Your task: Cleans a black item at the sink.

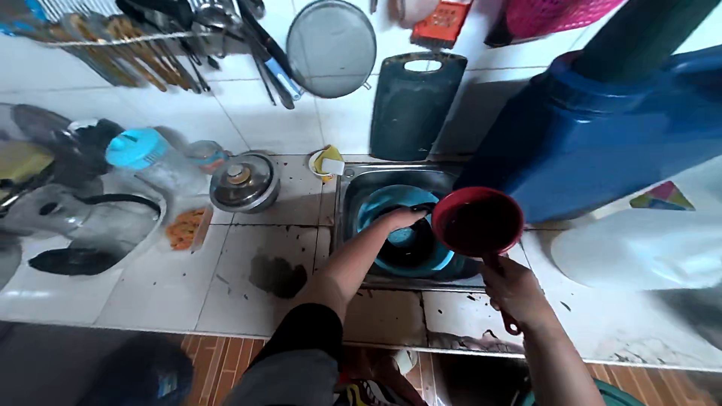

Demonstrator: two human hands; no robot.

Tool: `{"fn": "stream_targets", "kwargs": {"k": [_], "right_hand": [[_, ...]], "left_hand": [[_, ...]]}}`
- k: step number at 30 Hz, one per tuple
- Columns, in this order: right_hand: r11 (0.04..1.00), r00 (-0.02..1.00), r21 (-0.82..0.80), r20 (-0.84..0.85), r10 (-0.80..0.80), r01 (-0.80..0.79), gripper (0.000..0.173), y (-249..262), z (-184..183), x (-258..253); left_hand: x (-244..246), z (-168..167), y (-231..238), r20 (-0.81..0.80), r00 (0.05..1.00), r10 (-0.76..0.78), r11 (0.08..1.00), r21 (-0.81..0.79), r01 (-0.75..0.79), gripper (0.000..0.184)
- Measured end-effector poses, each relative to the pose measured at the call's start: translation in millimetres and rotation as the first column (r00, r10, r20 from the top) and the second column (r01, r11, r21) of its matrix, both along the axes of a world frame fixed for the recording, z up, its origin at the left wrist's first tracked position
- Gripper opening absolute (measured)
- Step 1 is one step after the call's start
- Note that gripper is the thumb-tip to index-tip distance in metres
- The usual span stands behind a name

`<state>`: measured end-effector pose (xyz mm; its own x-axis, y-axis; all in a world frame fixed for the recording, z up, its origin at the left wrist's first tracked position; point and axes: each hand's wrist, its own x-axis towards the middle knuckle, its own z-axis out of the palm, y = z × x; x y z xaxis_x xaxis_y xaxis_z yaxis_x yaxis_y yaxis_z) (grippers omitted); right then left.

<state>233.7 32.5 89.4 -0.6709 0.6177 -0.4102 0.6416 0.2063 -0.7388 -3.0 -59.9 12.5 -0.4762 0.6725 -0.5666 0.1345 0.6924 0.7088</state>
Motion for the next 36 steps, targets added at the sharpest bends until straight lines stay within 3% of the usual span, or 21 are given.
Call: {"fn": "stream_targets", "kwargs": {"k": [2, 5, 8, 10, 12, 16, 20, 22, 24, 27, 29, 33, 36], "right_hand": [[0.997, 0.999, 0.065, 0.038, 0.034, -0.036, 0.018, -2.2, 7.4, -3.4], [0.980, 0.994, 0.177, 0.073, 0.084, -0.095, 0.021, -1.3, 11.8, -12.3], [0.971, 0.993, 0.210, 0.061, 0.101, -0.112, 0.023, -1.0, 16.7, -18.6], [0.982, 0.996, 0.168, 0.030, 0.079, -0.083, 0.023, -1.0, 18.3, -17.4], [0.996, 0.999, 0.087, -0.024, 0.033, -0.031, 0.019, -1.2, 18.8, -14.2], [0.997, 0.989, -0.073, -0.144, -0.019, 0.009, 0.012, 1.7, 9.7, 1.5], [0.992, 0.984, -0.122, -0.166, -0.064, 0.044, 0.009, 0.5, -0.1, 21.8], [0.990, 0.984, -0.130, -0.161, -0.082, 0.061, 0.008, -0.4, -5.4, 31.6], [0.987, 0.984, -0.140, -0.150, -0.097, 0.076, 0.008, -0.6, -11.0, 40.4], [0.984, 0.982, -0.151, -0.148, -0.115, 0.093, 0.010, -0.9, -20.5, 54.0], [0.977, 0.975, -0.185, -0.171, -0.139, 0.107, 0.009, 0.2, -30.7, 63.8], [0.938, 0.945, -0.310, -0.227, -0.234, 0.158, 0.008, -3.1, -45.8, 78.2], [0.919, 0.932, -0.347, -0.231, -0.279, 0.190, 0.009, -7.4, -52.2, 83.8]], "left_hand": [[4.9, 6.4, 7.8, 0.103, 0.992, 0.079, 0.997, 0.014, -0.081, 0.058], [11.4, 13.9, 19.8, 0.125, 0.982, 0.143, 0.989, -0.063, -0.136, 0.038], [11.8, 16.7, 27.2, 0.196, 0.961, 0.196, 0.981, -0.040, -0.191, 0.037], [10.0, 5.2, 27.9, 0.230, 0.945, 0.234, 0.970, 0.016, -0.244, 0.036], [4.8, -0.2, 24.8, 0.175, 0.967, 0.188, 0.981, 0.013, -0.193, 0.041], [-5.3, 5.2, -7.5, 0.172, 0.983, 0.062, 0.974, 0.203, -0.097, 0.068], [-18.2, 7.1, -44.6, 0.233, 0.960, 0.153, 0.929, 0.296, -0.220, 0.067], [-18.0, 14.9, -63.1, 0.142, 0.973, 0.183, 0.926, 0.307, -0.220, 0.066], [-16.3, 27.5, -75.8, -0.039, 0.993, 0.109, 0.948, 0.305, -0.092, 0.067], [-9.4, 43.0, -92.9, -0.366, 0.918, -0.152, 0.978, 0.076, 0.192, 0.073], [-3.3, 38.6, -113.3, -0.457, 0.843, -0.285, 0.958, -0.104, 0.268, 0.076], [-1.7, -1.3, -171.0, -0.524, 0.787, -0.325, 0.942, -0.251, 0.222, 0.083], [-5.5, -27.5, -211.2, -0.561, 0.778, -0.282, 0.950, -0.277, 0.145, 0.074]]}}
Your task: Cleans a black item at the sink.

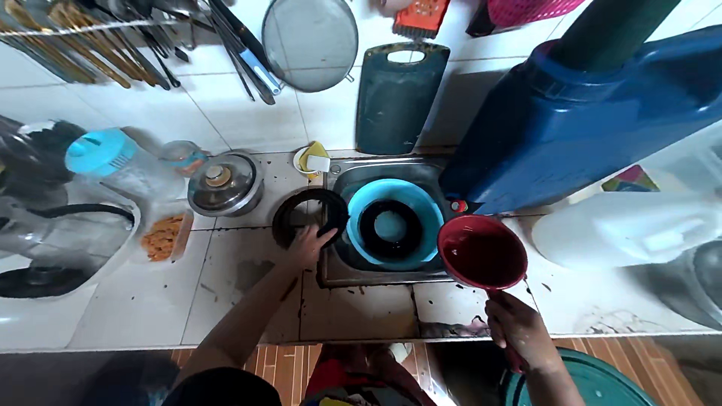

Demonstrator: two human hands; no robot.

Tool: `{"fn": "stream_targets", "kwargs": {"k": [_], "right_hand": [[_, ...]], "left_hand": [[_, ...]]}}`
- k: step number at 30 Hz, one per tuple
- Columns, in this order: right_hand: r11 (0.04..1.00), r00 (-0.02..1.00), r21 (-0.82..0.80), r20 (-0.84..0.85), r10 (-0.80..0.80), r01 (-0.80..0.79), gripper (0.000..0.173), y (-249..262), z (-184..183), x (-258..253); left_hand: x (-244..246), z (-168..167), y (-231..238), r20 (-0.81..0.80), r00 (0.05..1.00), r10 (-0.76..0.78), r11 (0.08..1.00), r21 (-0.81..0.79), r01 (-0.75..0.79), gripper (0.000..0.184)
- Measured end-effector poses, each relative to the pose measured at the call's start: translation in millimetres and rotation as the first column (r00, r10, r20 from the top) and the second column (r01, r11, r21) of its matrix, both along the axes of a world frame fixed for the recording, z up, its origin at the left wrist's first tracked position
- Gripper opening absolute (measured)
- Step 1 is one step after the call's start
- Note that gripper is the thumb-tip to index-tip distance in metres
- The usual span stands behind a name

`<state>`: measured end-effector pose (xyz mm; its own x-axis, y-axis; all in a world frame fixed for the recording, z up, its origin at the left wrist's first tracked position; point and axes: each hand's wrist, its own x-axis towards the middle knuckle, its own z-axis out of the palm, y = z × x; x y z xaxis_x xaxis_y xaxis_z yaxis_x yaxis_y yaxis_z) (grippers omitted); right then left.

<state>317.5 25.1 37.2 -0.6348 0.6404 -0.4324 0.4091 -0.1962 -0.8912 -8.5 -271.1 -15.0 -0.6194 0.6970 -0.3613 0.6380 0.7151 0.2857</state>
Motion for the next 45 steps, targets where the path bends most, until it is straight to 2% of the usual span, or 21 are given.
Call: {"fn": "stream_targets", "kwargs": {"k": [3, 8, 11, 13, 15, 17, 20, 21, 23, 25, 27, 28, 29, 30, 31, 33, 35, 38, 40, 42, 45], "right_hand": [[1.000, 1.000, -0.005, -0.014, -0.011, 0.011, 0.009, -1.9, -5.4, 3.7], [1.000, 1.000, 0.022, 0.007, -0.005, 0.005, 0.010, -3.3, -9.1, 2.9], [0.999, 0.999, 0.032, 0.035, 0.021, -0.022, 0.010, -2.2, -9.4, 1.6], [0.999, 0.998, 0.028, 0.052, 0.026, -0.027, 0.011, -2.7, -8.0, -0.7], [0.999, 0.997, 0.015, 0.069, 0.034, -0.036, 0.010, -3.4, -7.1, -3.8], [0.997, 0.992, 0.029, 0.112, 0.066, -0.069, 0.010, -4.5, -7.3, -8.1], [0.972, 0.952, 0.126, 0.261, 0.159, -0.197, 0.019, -8.4, -7.4, -18.9], [0.956, 0.930, 0.162, 0.317, 0.185, -0.246, 0.022, -11.2, -6.8, -23.4], [0.926, 0.882, 0.197, 0.418, 0.216, -0.321, 0.027, -18.9, -1.4, -34.4], [0.921, 0.863, 0.197, 0.455, 0.219, -0.337, 0.028, -23.9, 0.6, -44.1], [0.937, 0.878, 0.168, 0.429, 0.210, -0.307, 0.027, -24.3, -0.3, -48.9], [0.950, 0.894, 0.143, 0.401, 0.202, -0.278, 0.024, -23.8, -2.5, -48.5], [0.964, 0.910, 0.108, 0.370, 0.188, -0.244, 0.022, -23.3, -3.7, -47.7], [0.974, 0.921, 0.076, 0.347, 0.176, -0.215, 0.020, -22.1, -3.6, -47.5], [0.979, 0.927, 0.057, 0.337, 0.165, -0.195, 0.019, -20.4, -3.3, -47.4], [0.978, 0.923, 0.070, 0.351, 0.159, -0.196, 0.019, -15.3, -2.6, -48.3], [0.961, 0.894, 0.132, 0.415, 0.168, -0.242, 0.021, -10.1, 0.2, -53.4], [0.918, 0.839, 0.217, 0.512, 0.183, -0.332, 0.026, -6.3, 12.9, -69.7], [0.883, 0.820, 0.267, 0.539, 0.195, -0.385, 0.028, -5.1, 23.4, -83.0], [0.858, 0.825, 0.311, 0.529, 0.201, -0.409, 0.027, -3.3, 31.4, -97.0], [0.858, 0.854, 0.325, 0.472, 0.218, -0.398, 0.025, 0.3, 39.5, -117.6]], "left_hand": [[-3.4, -14.3, -22.9, 0.000, 0.999, 0.039, 0.997, -0.063, -0.039, 0.072], [-10.2, -28.6, -41.9, 0.061, 0.998, 0.013, 0.992, -0.123, -0.006, 0.086], [-13.8, -20.7, -43.5, 0.086, 0.996, 0.008, 0.995, -0.105, 0.001, 0.085], [-16.9, -6.7, -31.8, 0.086, 0.996, 0.022, 0.994, -0.104, -0.013, 0.077], [-14.8, 6.0, -4.3, 0.055, 0.998, 0.040, 0.999, -0.034, -0.038, 0.063], [-6.7, 3.1, 42.9, 0.058, 0.998, 0.028, 0.996, 0.079, -0.033, 0.051], [10.1, -37.5, 132.1, 0.191, 0.968, -0.162, 0.984, 0.098, 0.146, 0.043], [17.0, -59.6, 159.2, 0.247, 0.946, -0.210, 0.978, 0.047, 0.205, 0.047], [33.2, -97.0, 197.7, 0.312, 0.926, -0.215, 0.962, -0.097, 0.256, 0.067], [44.1, -109.2, 214.0, 0.346, 0.923, -0.169, 0.968, -0.120, 0.222, 0.081], [51.7, -91.9, 215.9, 0.397, 0.909, -0.129, 0.986, -0.050, 0.162, 0.066], [57.8, -96.9, 214.7, 0.389, 0.917, -0.087, 0.996, 0.004, 0.093, 0.057], [61.3, -99.9, 214.7, 0.379, 0.922, -0.079, 0.996, -0.015, 0.091, 0.054], [59.2, -92.6, 219.8, 0.394, 0.915, -0.089, 0.980, -0.127, 0.151, 0.059], [52.3, -97.0, 224.0, 0.394, 0.908, -0.141, 0.960, -0.171, 0.223, 0.072], [37.1, -94.4, 227.6, 0.403, 0.891, -0.208, 0.946, -0.150, 0.289, 0.097], [22.8, -71.7, 229.7, 0.420, 0.891, -0.170, 0.967, -0.102, 0.233, 0.100], [0.4, -22.1, 236.5, 0.428, 0.896, -0.119, 0.985, -0.059, 0.159, 0.078], [-16.2, -2.9, 242.8, 0.431, 0.897, -0.098, 0.990, -0.046, 0.130, 0.058], [-30.2, 1.8, 247.4, 0.427, 0.901, -0.078, 0.996, 0.000, 0.086, 0.044], [-36.1, 3.8, 247.4, 0.449, 0.892, -0.058, 0.997, 0.067, 0.032, 0.041]]}}
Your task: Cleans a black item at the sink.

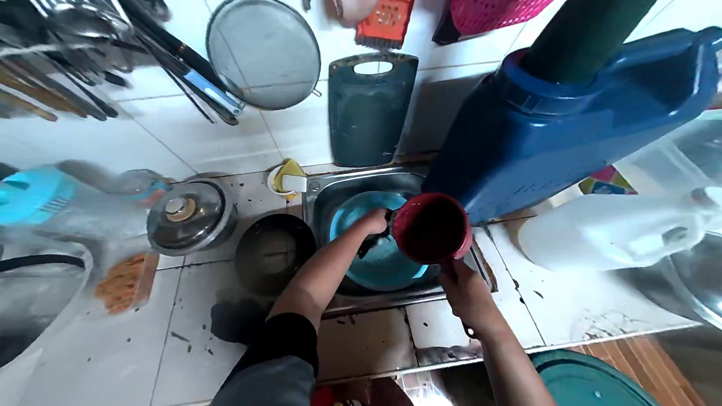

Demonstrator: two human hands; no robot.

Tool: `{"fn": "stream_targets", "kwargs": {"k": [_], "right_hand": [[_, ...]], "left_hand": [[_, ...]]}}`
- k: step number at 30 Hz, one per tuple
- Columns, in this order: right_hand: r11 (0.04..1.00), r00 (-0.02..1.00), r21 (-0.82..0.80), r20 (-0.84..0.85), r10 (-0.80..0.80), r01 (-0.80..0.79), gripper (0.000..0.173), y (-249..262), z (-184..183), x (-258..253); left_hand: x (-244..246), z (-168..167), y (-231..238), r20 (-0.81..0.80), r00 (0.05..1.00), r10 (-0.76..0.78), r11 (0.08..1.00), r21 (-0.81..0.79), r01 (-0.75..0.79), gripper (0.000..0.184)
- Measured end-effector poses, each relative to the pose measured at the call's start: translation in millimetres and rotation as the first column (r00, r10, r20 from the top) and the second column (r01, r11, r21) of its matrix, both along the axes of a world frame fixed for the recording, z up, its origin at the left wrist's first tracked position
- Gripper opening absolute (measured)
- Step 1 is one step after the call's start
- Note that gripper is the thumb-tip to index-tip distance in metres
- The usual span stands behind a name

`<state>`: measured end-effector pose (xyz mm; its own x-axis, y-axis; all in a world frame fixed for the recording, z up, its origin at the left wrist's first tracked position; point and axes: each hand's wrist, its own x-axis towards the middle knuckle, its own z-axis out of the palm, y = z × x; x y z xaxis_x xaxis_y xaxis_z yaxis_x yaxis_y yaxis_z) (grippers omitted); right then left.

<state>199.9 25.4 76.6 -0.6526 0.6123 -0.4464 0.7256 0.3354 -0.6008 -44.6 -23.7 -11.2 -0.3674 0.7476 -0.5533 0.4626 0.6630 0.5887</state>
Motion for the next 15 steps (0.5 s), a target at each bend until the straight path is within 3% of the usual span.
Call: {"fn": "stream_targets", "kwargs": {"k": [3, 5, 8, 15], "right_hand": [[0.996, 0.997, -0.077, -0.060, -0.053, 0.048, 0.024, 4.8, 2.9, -16.2], [0.986, 0.988, -0.144, -0.111, -0.104, 0.088, 0.022, 9.8, -0.8, -19.2], [0.969, 0.974, -0.210, -0.154, -0.168, 0.134, 0.021, 13.3, -0.7, -14.6], [0.978, 0.985, -0.128, -0.043, -0.170, 0.163, 0.020, 13.4, -16.1, 10.1]], "left_hand": [[2.0, 9.9, -10.3, 0.136, 0.983, 0.126, 0.990, 0.048, -0.134, 0.040], [-7.2, 3.8, -25.5, 0.332, 0.912, 0.241, 0.954, 0.089, -0.285, 0.040], [-28.1, -0.4, -61.2, 0.530, 0.805, 0.267, 0.892, 0.180, -0.414, 0.041], [-56.9, -10.3, -121.9, 0.796, 0.509, 0.327, 0.629, 0.220, -0.746, 0.032]]}}
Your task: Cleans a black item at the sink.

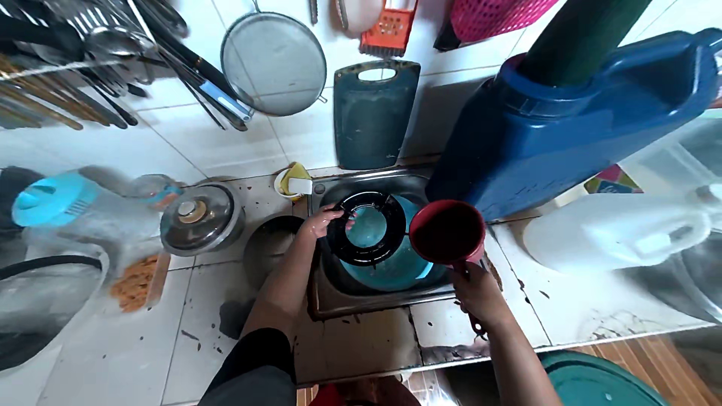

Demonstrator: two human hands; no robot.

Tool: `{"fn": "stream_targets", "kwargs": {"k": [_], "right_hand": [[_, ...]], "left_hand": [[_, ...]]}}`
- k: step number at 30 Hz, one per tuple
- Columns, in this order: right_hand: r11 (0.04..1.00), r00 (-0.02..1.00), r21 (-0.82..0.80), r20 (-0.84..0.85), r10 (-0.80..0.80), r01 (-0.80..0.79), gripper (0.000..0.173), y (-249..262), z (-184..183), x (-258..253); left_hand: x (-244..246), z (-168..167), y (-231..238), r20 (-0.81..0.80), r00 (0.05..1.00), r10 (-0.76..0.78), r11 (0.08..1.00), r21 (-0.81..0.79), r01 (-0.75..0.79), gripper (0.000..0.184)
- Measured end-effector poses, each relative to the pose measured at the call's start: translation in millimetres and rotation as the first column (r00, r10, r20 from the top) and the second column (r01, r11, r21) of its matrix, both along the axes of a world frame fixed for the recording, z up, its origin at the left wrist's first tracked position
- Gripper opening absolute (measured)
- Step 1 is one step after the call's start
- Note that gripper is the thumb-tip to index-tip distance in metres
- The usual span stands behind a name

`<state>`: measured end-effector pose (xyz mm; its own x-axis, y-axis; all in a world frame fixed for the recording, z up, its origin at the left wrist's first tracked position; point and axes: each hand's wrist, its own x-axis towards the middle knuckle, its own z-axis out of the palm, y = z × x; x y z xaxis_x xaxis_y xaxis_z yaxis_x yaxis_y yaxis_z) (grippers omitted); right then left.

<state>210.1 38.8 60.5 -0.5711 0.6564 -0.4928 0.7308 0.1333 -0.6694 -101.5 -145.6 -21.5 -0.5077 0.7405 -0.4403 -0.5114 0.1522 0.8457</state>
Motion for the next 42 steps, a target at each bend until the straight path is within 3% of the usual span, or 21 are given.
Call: {"fn": "stream_targets", "kwargs": {"k": [6, 11, 13, 15, 18, 20, 26, 29, 36, 42], "right_hand": [[0.976, 0.962, 0.088, 0.206, 0.179, -0.200, 0.026, -13.8, 3.4, 3.3], [0.961, 0.953, 0.085, 0.181, 0.244, -0.262, 0.028, -20.8, 20.8, -11.4], [0.970, 0.970, 0.082, 0.102, 0.220, -0.229, 0.027, -18.3, 24.8, -13.3], [0.982, 0.984, 0.061, 0.023, 0.177, -0.178, 0.029, -12.4, 27.5, -9.5], [0.996, 0.988, 0.021, -0.128, 0.087, -0.085, 0.027, -3.4, 26.5, 6.5], [0.999, 0.979, -0.019, -0.201, 0.034, -0.039, 0.026, 4.4, 23.5, 22.4], [0.982, 0.939, -0.167, -0.316, -0.133, 0.083, 0.011, 28.3, -3.5, 81.2], [0.963, 0.925, -0.239, -0.323, -0.199, 0.123, 0.009, 39.0, -23.0, 110.1], [0.956, 0.908, -0.255, -0.348, -0.232, 0.147, 0.008, 46.6, -69.0, 140.6], [0.941, 0.883, -0.289, -0.377, -0.279, 0.173, 0.007, 54.3, -84.5, 142.7]], "left_hand": [[7.2, -8.4, 24.1, 0.057, 0.993, 0.105, 0.993, -0.056, -0.102, 0.034], [41.9, -13.5, 81.0, -0.011, 0.999, 0.046, 0.966, -0.254, -0.047, 0.042], [63.1, 0.8, 96.1, -0.076, 0.996, -0.039, 0.949, -0.314, 0.013, 0.051], [79.9, 15.4, 106.3, -0.186, 0.964, -0.189, 0.917, -0.385, 0.105, 0.046], [85.0, 27.7, 116.9, -0.320, 0.796, -0.514, 0.784, -0.551, 0.285, 0.041], [85.8, 38.1, 116.9, -0.327, 0.724, -0.607, 0.741, -0.562, 0.367, 0.042], [94.0, 60.6, 76.1, -0.550, 0.319, -0.771, 0.631, -0.596, 0.497, 0.053], [93.4, 70.0, 43.5, -0.622, 0.202, -0.757, 0.633, -0.619, 0.464, 0.055], [65.4, 62.9, -55.1, -0.726, 0.116, -0.678, 0.725, -0.634, 0.268, 0.053], [40.0, 34.5, -127.9, -0.656, 0.173, -0.735, 0.673, -0.737, 0.066, 0.050]]}}
